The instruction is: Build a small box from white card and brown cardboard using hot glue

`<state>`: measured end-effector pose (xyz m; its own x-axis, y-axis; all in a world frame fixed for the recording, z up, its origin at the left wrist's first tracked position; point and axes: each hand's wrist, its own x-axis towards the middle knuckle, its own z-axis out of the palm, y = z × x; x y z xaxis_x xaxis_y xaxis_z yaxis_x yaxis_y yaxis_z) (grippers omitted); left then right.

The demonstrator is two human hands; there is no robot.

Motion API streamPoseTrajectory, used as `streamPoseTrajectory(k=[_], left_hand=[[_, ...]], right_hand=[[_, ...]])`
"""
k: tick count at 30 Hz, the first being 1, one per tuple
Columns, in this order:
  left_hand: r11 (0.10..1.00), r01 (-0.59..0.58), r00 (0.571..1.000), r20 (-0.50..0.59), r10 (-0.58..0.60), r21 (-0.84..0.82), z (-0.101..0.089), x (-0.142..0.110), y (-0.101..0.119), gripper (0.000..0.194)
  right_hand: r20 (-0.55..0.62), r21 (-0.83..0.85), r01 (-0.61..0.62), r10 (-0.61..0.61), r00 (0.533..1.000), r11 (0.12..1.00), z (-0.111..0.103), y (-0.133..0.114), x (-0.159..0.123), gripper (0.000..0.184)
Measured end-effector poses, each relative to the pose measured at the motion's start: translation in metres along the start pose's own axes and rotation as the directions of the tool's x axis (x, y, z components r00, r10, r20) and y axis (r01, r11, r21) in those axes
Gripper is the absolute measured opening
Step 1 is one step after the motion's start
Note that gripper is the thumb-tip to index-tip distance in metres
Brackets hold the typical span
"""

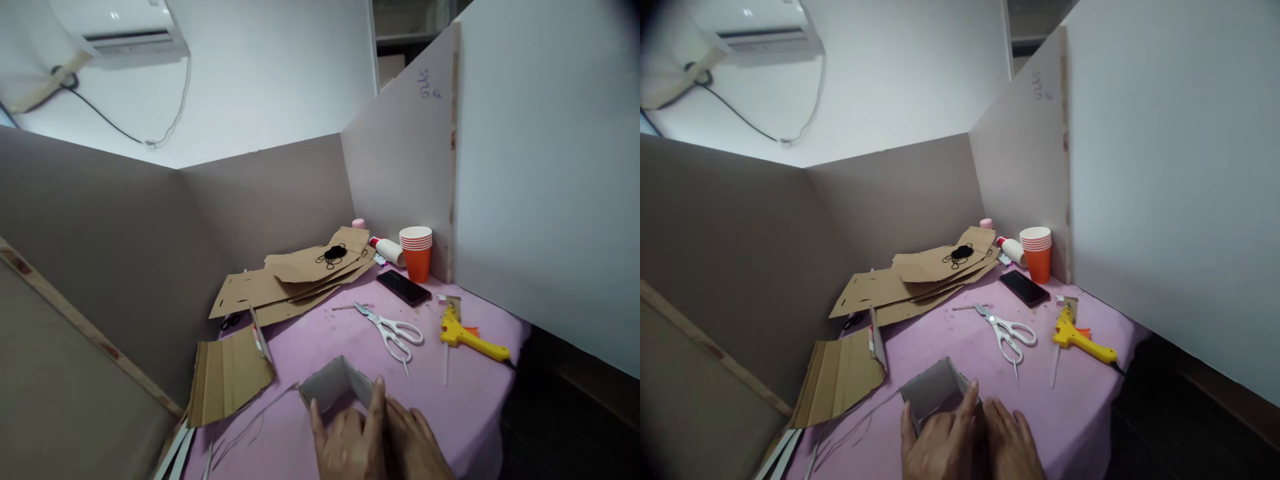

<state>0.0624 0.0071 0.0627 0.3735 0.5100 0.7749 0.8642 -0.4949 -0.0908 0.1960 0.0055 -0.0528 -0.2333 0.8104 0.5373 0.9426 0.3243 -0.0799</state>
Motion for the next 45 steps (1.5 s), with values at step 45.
streamPoseTrajectory(k=[45], left_hand=[[0.999, -0.043, 0.994, 0.1, 0.046, -0.03, 0.001, -0.004, -0.009, 0.048]], right_hand=[[0.2, 0.472, -0.33, 0.265, 0.943, 0.818, -0.065, -0.002, 0.024, 0.023]])
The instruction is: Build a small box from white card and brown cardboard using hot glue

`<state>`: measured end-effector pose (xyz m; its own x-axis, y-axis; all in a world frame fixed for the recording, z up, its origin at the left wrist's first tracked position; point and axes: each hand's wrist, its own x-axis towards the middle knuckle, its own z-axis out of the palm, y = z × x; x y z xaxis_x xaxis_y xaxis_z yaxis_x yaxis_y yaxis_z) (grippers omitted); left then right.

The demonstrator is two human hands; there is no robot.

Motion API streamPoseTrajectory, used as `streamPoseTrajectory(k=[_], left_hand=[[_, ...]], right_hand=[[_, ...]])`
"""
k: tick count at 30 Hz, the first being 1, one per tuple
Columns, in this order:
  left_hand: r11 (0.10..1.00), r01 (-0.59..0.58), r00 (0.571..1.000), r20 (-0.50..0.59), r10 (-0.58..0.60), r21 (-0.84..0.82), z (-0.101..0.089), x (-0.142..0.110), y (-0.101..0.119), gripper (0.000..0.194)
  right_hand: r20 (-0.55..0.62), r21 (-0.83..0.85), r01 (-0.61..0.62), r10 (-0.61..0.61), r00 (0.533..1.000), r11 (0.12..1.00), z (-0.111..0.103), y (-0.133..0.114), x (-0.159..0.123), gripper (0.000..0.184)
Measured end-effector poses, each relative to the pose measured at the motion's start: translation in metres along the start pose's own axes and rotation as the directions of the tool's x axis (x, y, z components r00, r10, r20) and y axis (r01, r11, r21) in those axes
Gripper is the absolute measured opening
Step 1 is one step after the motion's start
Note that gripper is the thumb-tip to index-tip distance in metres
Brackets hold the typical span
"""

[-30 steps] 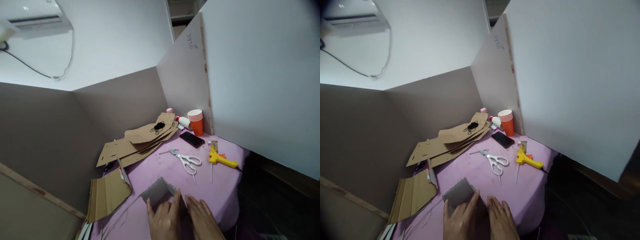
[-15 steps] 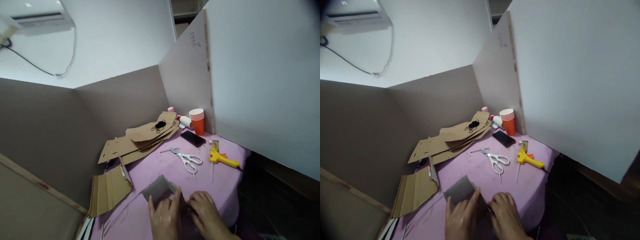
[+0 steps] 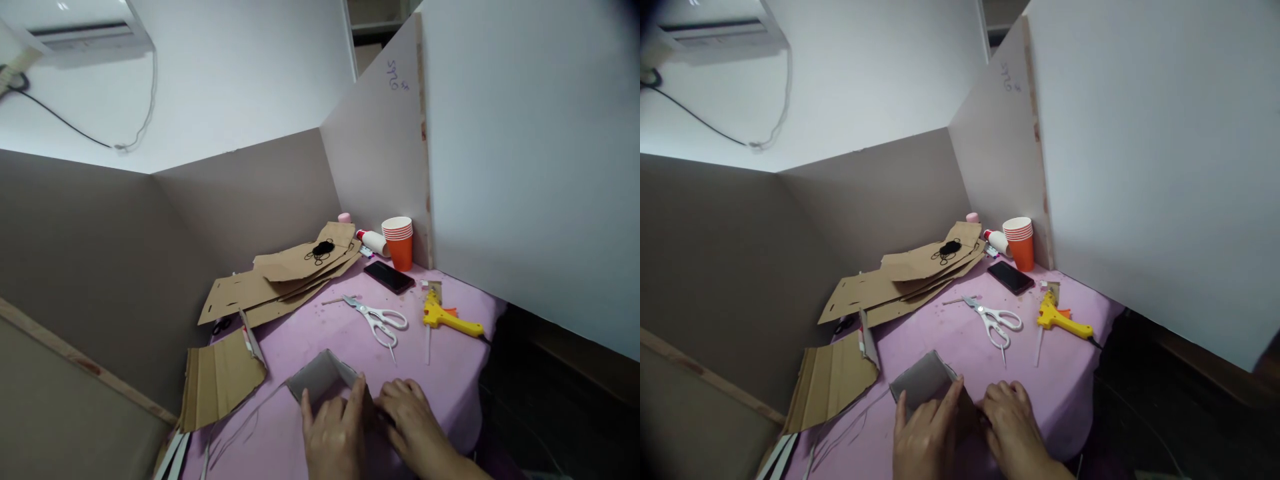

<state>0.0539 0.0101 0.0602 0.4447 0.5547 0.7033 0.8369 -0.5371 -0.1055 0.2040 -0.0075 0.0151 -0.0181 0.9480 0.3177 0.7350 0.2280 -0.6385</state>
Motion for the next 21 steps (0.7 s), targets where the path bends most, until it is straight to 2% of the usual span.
streamPoseTrajectory(k=[4, 10, 14, 17, 21], left_hand=[[1.0, -0.02, 1.0, 0.0, 0.02, 0.001, 0.001, -0.001, -0.003, 0.047], [1.0, -0.025, 0.999, 0.02, 0.026, -0.014, 0.0, 0.001, -0.004, 0.051], [1.0, -0.019, 0.999, 0.035, 0.019, -0.006, -0.003, 0.001, -0.003, 0.049], [1.0, -0.004, 0.999, 0.036, 0.005, -0.029, -0.003, -0.001, -0.002, 0.044], [0.997, 0.056, 0.998, 0.034, -0.054, -0.056, -0.001, -0.005, 0.003, 0.042]], right_hand=[[0.027, 0.0, 0.006, -0.006, 1.0, 1.0, 0.001, 0.0, 0.002, 0.019], [0.033, 0.011, -0.022, 0.022, 0.999, 1.0, 0.002, -0.001, -0.002, 0.023], [0.054, 0.019, -0.021, 0.02, 0.998, 1.0, -0.004, 0.0, 0.001, 0.021], [0.102, 0.053, 0.024, -0.029, 0.994, 0.998, -0.012, 0.002, 0.004, 0.018], [0.132, 0.213, 0.075, -0.105, 0.986, 0.974, -0.017, 0.001, 0.005, 0.036]])
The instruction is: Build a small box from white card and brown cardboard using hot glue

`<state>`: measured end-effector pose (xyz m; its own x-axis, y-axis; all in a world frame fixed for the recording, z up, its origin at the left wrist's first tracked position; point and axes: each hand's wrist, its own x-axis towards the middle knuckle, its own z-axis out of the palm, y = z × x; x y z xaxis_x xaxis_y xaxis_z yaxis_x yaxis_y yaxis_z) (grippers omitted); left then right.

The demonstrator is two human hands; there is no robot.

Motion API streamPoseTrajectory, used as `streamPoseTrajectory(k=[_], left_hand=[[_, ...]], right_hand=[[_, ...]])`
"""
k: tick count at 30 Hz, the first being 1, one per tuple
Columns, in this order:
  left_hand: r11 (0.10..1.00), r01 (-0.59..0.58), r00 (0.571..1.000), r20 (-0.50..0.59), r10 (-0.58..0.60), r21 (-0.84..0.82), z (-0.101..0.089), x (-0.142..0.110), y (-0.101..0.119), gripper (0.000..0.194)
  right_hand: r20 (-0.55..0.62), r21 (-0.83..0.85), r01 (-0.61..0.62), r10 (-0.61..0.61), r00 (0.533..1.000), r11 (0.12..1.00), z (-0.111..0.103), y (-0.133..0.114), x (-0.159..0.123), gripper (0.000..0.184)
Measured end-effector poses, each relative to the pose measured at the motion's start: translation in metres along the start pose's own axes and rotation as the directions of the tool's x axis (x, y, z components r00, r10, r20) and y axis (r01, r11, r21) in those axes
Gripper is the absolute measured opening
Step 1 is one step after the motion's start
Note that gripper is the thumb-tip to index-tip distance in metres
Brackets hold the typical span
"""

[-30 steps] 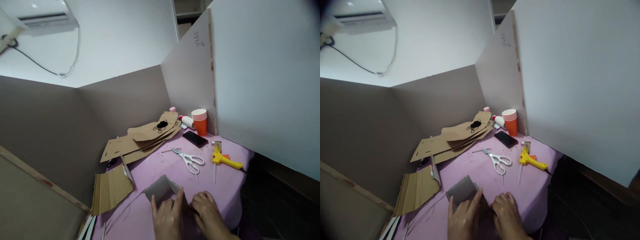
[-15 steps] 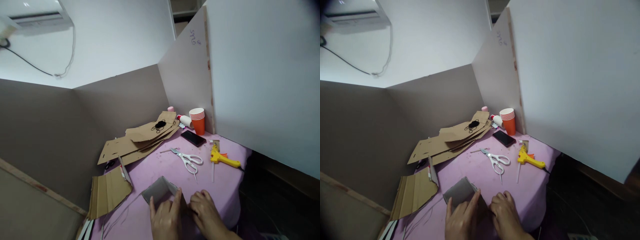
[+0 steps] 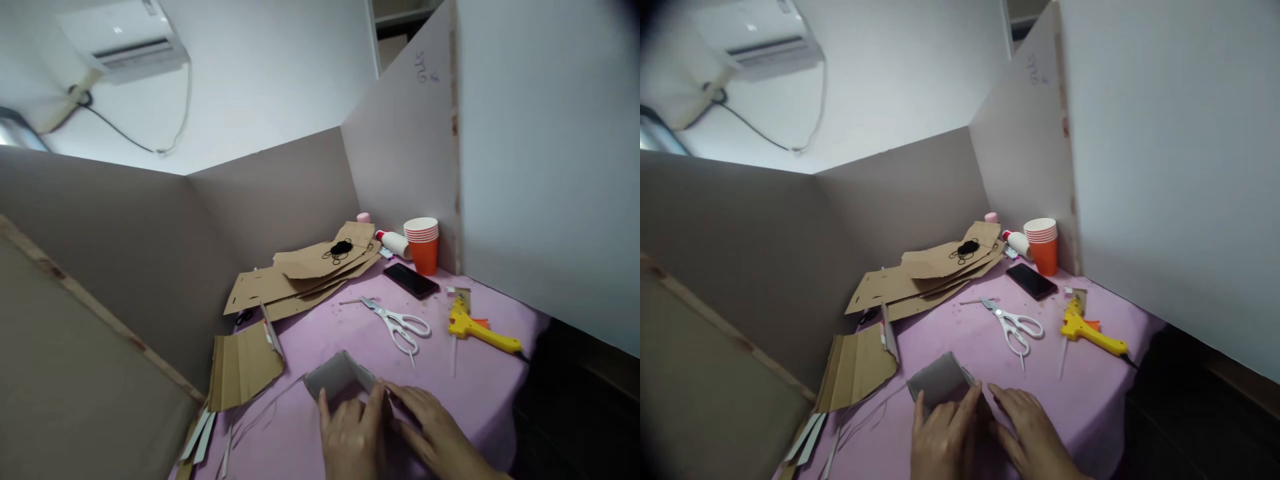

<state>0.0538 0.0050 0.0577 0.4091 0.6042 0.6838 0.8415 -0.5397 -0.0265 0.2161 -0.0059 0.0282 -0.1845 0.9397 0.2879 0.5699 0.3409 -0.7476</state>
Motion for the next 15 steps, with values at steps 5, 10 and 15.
streamPoseTrajectory(k=[5, 10, 15], left_hand=[[0.988, 0.09, 0.994, -0.051, -0.096, -0.123, 0.0, -0.004, 0.011, 0.041], [0.892, 0.318, 0.893, -0.214, -0.395, -0.322, -0.017, 0.0, 0.005, 0.042], [0.322, 0.731, 0.564, 0.267, -0.781, -0.602, -0.016, 0.005, -0.028, 0.067]], right_hand=[[0.032, 0.059, 0.037, -0.039, 0.999, 0.998, 0.01, 0.001, 0.0, 0.038], [-0.026, 0.052, 0.031, -0.03, 0.999, 0.998, 0.015, 0.007, 0.0, 0.036], [-0.01, 0.032, 0.03, -0.03, 1.0, 0.999, 0.019, 0.008, -0.002, 0.042]])
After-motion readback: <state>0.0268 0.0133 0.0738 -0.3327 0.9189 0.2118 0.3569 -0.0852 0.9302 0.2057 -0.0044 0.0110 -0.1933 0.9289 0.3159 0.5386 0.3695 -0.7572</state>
